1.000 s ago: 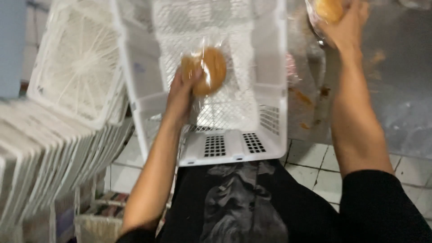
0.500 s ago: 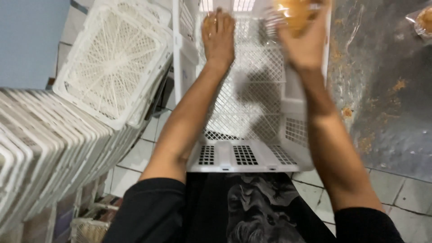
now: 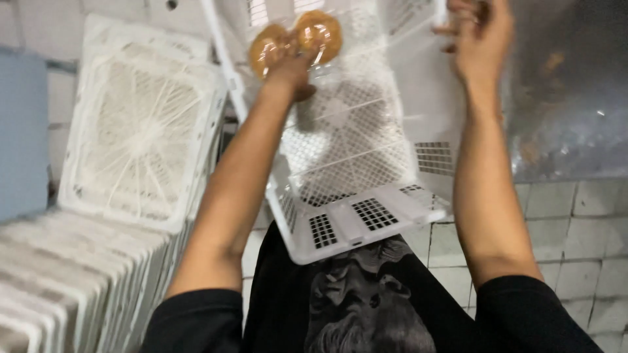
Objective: Packing individually wrapped bread rolls into a plastic crate at a fast pace.
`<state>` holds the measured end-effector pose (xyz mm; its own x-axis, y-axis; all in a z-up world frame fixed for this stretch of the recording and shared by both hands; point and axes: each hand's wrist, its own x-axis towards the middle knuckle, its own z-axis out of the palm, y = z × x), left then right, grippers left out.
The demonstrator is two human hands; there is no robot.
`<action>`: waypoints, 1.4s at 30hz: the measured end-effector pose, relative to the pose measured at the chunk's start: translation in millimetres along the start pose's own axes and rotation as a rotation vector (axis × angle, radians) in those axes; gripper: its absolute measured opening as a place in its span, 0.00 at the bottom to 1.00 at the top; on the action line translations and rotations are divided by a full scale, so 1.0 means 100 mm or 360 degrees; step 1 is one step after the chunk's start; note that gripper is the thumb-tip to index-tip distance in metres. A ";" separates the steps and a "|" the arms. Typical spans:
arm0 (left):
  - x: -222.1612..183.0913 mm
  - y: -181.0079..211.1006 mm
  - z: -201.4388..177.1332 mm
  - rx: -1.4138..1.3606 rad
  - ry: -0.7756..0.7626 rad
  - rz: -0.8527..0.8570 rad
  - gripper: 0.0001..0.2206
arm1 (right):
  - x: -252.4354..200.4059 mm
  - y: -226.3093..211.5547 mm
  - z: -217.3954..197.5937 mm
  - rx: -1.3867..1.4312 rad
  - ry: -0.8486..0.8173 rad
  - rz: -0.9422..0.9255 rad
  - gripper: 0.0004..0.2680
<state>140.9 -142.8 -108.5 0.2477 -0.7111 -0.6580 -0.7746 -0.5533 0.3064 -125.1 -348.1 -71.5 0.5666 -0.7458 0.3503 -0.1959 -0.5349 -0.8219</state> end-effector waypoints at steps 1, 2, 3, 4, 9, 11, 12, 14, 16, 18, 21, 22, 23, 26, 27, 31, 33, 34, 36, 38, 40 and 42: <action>-0.05 0.03 -0.10 0.0024 -0.0006 0.0047 0.47 | -0.08 0.07 -0.24 -0.0032 0.0041 0.0011 0.06; -0.09 0.07 -0.19 -0.0048 -0.0027 0.0017 0.45 | -0.16 0.13 -0.49 -0.0177 0.0116 -0.0080 0.06; -0.16 0.07 -0.25 -0.0127 -0.0054 -0.0026 0.43 | -0.28 0.19 -0.70 -0.0317 0.0174 -0.0168 0.07; -0.27 0.16 -0.30 -0.0110 -0.0066 0.0007 0.43 | -0.40 -0.07 -0.62 -0.0344 0.0198 -0.0153 0.07; -0.33 0.44 -0.27 0.0113 0.0035 -0.0019 0.43 | -1.03 0.00 -0.40 -0.0911 -0.0869 0.1142 0.24; -0.26 0.50 -0.29 0.0092 -0.0034 -0.0092 0.42 | -1.25 0.61 -0.50 -0.0531 -0.0404 0.0913 0.22; -0.23 0.51 -0.31 0.0066 -0.0095 -0.0179 0.42 | -1.35 0.91 -0.53 -0.0147 0.0045 0.0655 0.22; -0.28 0.50 -0.29 0.0076 -0.0063 -0.0115 0.42 | -1.23 0.53 -0.75 0.0588 0.0234 0.0982 0.18; -0.29 0.49 -0.27 0.0067 -0.0035 -0.0059 0.42 | -1.06 -0.04 -0.97 0.1329 0.0404 0.1287 0.18; -0.28 0.41 -0.27 0.0002 -0.0032 -0.0003 0.40 | -0.84 -0.79 -1.11 0.1998 -0.0224 0.0876 0.43; -0.19 0.43 -0.22 -0.0070 0.0149 -0.0055 0.40 | -0.81 -0.80 -1.37 0.1883 -0.0374 0.0982 0.48; -0.06 0.41 -0.19 -0.0068 0.0161 -0.0050 0.40 | -0.70 -0.91 -1.29 0.1880 -0.0374 0.0968 0.48; 0.07 0.39 -0.13 -0.0006 0.0194 -0.0089 0.44 | -0.62 -1.02 -1.20 0.1209 -0.0571 0.0954 0.37; 0.43 0.37 0.06 0.0069 0.0351 -0.0118 0.39 | -0.40 -1.11 -0.68 0.0591 -0.0671 0.0888 0.27; 0.51 0.29 0.15 0.0090 0.0459 -0.0134 0.31 | -0.34 -1.09 -0.39 0.0651 -0.0612 0.0867 0.24; 0.23 0.36 0.00 0.0178 0.0451 -0.0047 0.42 | -0.07 -0.88 0.60 0.0767 -0.0064 0.0753 0.20; 0.18 0.36 -0.04 0.0050 0.0304 -0.0068 0.41 | 0.01 -1.05 0.95 -0.0217 -0.0156 0.0671 0.21; 0.18 0.36 -0.02 0.0058 0.0302 -0.0076 0.41 | 0.01 -0.93 1.05 -0.0206 -0.0157 0.0675 0.21; 0.21 0.35 0.01 0.0114 0.0391 -0.0103 0.44 | 0.02 -0.70 1.25 -0.0745 -0.0438 0.0251 0.20; 0.21 0.33 -0.08 0.0056 0.0360 -0.0097 0.43 | 0.06 -0.64 1.38 -0.1037 -0.0687 0.0318 0.23; 0.27 0.27 0.08 0.0004 0.0309 -0.0060 0.42 | -0.04 -0.46 1.45 -0.1344 -0.0927 0.0418 0.27; 0.48 0.18 0.23 0.0156 0.0704 -0.0003 0.28 | 0.01 -0.16 1.44 -0.1604 -0.0787 -0.0312 0.32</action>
<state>125.9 -176.8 -150.6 0.4574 -0.8390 -0.2948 -0.8201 -0.5262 0.2248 -6.0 -282.9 -122.6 0.8680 -0.4953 0.0340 -0.4964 -0.8671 0.0411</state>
